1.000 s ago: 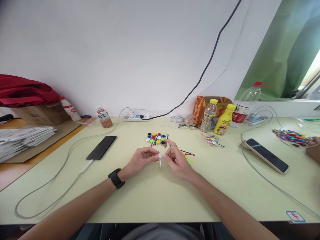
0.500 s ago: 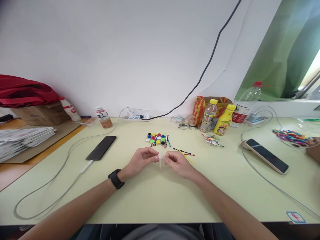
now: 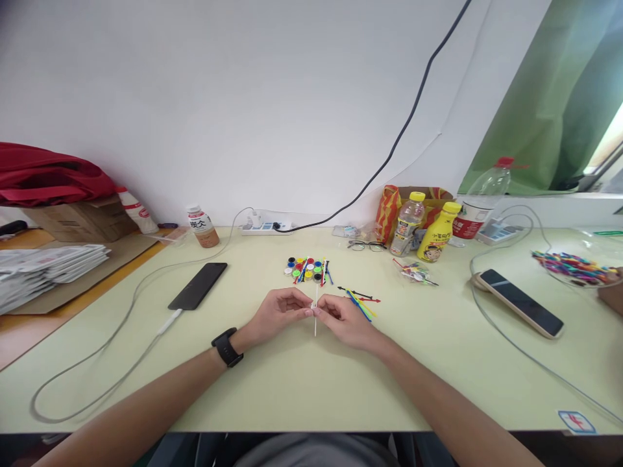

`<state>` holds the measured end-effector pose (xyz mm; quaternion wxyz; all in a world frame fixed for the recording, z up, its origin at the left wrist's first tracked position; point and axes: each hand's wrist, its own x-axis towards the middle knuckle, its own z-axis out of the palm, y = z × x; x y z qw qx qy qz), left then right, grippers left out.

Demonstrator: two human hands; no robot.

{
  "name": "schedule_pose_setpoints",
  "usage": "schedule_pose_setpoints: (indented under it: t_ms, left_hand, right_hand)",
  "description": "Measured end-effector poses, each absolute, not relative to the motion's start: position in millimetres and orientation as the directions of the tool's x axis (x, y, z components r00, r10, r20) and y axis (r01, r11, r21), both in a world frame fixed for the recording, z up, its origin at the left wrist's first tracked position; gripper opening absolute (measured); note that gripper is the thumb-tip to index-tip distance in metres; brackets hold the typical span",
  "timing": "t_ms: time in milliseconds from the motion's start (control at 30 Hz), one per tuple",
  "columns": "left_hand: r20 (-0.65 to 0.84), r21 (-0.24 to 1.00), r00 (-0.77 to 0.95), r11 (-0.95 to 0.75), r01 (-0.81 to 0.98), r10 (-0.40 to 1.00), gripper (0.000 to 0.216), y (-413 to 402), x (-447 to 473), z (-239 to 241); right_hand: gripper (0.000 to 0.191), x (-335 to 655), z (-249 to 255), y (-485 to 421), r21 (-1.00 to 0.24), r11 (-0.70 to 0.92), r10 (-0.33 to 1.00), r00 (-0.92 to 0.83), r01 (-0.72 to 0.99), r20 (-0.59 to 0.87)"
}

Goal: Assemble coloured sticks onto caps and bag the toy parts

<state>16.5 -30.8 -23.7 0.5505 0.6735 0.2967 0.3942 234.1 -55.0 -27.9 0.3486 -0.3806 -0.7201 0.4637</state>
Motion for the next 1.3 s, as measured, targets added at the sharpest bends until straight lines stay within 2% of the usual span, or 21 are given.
schedule_pose_setpoints:
  t_ms: [233,367,467,533,633,767,900,1033,1300]
  left_hand:
    - [0.275,0.928,0.518,-0.364,0.078,0.81,0.03,-34.0,14.9,-19.8]
    - [0.322,0.885,0.401,-0.423,0.195,0.858,0.025,-28.8,11.3,-21.9]
    - [0.365,0.853,0.326,-0.454,0.257,0.872,0.024,-22.4,8.3,-25.4]
    - [0.388,0.834,0.305,-0.473,0.285,0.869,0.022,-19.0,7.1,-26.3]
    - [0.453,0.769,0.287,-0.533,0.353,0.844,0.017,-16.0,5.7,-24.8]
    - [0.51,0.664,0.236,-0.553,0.503,0.827,0.011,-12.6,2.1,-23.1]
    - [0.445,0.635,0.221,-0.48,0.605,0.868,0.009,-7.3,-3.3,-27.1]
    - [0.368,0.633,0.301,-0.474,0.612,0.88,0.016,-3.0,-7.2,-34.8]
    - [0.334,0.644,0.419,-0.529,0.553,0.844,0.014,-4.7,-4.7,-38.3]
  right_hand:
    - [0.042,236.6,-21.8,-54.3,-0.943,0.257,0.879,-0.457,0.211,0.137]
    - [0.039,251.1,-16.5,-46.6,-0.939,0.267,0.911,-0.374,0.217,0.173]
    - [0.036,270.1,-16.5,-35.3,-0.913,0.272,0.942,-0.279,0.304,0.187]
    - [0.033,284.5,-18.9,-26.9,-0.855,0.282,0.953,-0.231,0.435,0.197]
    - [0.03,306.4,-22.6,-16.0,-0.66,0.265,0.962,-0.144,0.703,0.233]
    - [0.023,332.5,-24.2,-6.8,-0.422,0.093,0.98,-0.009,0.902,0.197]
    - [0.019,350.0,-24.3,-2.3,-0.289,-0.036,0.988,0.078,0.957,0.134]
    - [0.016,354.4,-24.5,-1.6,-0.204,-0.09,0.99,0.11,0.975,0.086]
    - [0.016,355.6,-25.5,-1.1,-0.16,-0.108,0.991,0.118,0.981,0.058]
